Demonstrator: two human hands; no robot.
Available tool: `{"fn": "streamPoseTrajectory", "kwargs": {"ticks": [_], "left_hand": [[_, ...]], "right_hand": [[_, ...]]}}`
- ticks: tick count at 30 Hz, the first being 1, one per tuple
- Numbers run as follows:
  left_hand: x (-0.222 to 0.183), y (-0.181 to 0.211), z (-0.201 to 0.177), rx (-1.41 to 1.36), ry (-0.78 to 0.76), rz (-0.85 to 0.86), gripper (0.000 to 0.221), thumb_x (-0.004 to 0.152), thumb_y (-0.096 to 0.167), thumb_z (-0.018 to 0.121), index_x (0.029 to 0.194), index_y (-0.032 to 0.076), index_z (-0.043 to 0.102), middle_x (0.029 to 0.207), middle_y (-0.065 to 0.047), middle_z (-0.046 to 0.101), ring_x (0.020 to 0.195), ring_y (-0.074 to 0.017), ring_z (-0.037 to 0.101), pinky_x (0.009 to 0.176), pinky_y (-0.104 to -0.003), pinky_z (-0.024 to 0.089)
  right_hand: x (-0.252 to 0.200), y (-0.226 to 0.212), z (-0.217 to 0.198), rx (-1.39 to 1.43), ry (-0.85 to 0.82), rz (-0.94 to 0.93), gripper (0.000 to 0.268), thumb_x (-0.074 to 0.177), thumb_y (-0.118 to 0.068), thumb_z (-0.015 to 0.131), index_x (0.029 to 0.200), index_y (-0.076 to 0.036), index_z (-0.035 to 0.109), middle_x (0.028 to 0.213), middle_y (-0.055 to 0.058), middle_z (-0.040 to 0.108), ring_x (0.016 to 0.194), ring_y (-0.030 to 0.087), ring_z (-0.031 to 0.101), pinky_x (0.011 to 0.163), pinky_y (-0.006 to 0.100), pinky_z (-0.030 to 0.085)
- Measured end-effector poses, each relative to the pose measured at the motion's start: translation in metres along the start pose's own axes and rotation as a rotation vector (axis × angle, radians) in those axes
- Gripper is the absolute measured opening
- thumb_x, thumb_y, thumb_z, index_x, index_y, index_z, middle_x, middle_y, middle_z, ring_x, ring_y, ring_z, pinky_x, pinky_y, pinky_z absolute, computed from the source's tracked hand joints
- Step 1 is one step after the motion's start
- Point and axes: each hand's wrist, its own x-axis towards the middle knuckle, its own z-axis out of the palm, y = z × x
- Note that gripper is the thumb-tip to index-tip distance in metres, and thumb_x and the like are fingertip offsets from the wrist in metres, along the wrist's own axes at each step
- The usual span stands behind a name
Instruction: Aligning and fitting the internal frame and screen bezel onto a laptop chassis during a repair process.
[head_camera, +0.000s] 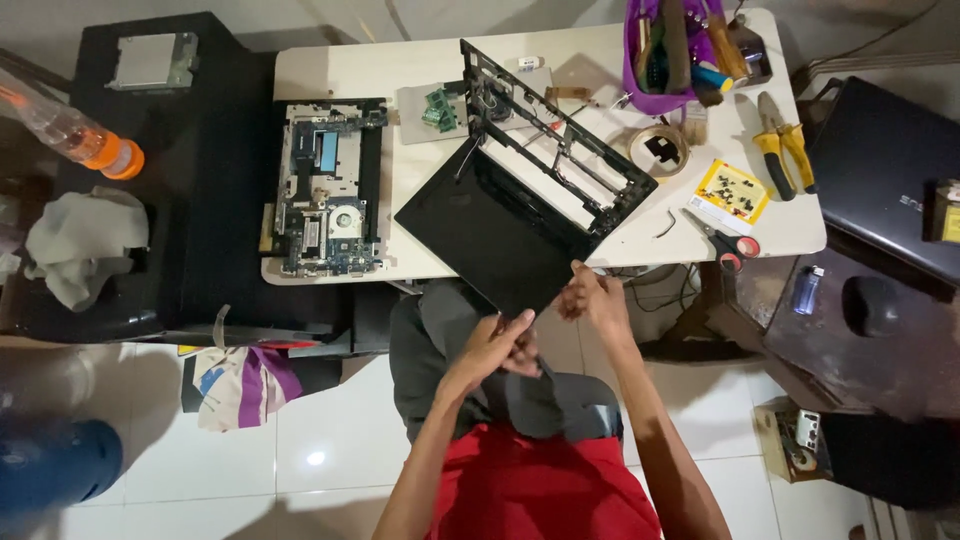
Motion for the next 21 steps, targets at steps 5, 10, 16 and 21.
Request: {"fn": "streamPoseTrajectory", "kwargs": {"ticks": [5,10,16,21], "left_hand": [[-0.010,0.023,-0.006,0.356,-0.038,0.168,0.048,0.098,0.039,0.065,0.087,-0.006,0.074,0.073,-0.025,0.070,0.053,-0.0274,0.070,0.053,-0.041,0.060],[0.005,0.060,0.016,0.738,0.185,0.573,0.031,0.096,0.036,0.068,0.083,0.010,0.078,0.063,-0.011,0.070,0.059,-0.0301,0.071,0.056,-0.038,0.057],[0.115,0.064,0.034,1.057,0.204,1.012,0.028,0.094,0.027,0.067,0.116,0.010,0.072,0.111,-0.011,0.068,0.115,-0.0358,0.059,0.088,-0.047,0.053],[0.138,0.065,0.045,1.181,0.213,1.063,0.019,0.094,0.022,0.064,0.102,0.011,0.077,0.110,-0.005,0.066,0.112,-0.0272,0.053,0.093,-0.046,0.044]], "right_hand": [[-0.010,-0.006,-0.027,-0.420,0.098,-0.452,0.037,0.099,-0.027,0.073,0.071,-0.003,0.071,0.062,0.014,0.069,0.055,0.017,0.062,0.048,0.029,0.048],[-0.007,-0.025,-0.038,-0.563,0.320,-0.621,0.024,0.095,-0.021,0.080,0.101,0.002,0.073,0.085,0.023,0.072,0.077,0.040,0.071,0.064,0.047,0.055],[0.031,-0.027,-0.040,-0.522,0.205,-0.785,0.026,0.089,-0.007,0.083,0.108,0.007,0.071,0.088,0.024,0.063,0.079,0.041,0.067,0.058,0.042,0.061],[0.064,-0.014,-0.050,-0.574,0.204,-0.853,0.021,0.085,-0.008,0.086,0.098,0.004,0.074,0.081,0.019,0.059,0.076,0.034,0.067,0.049,0.037,0.062]]}}
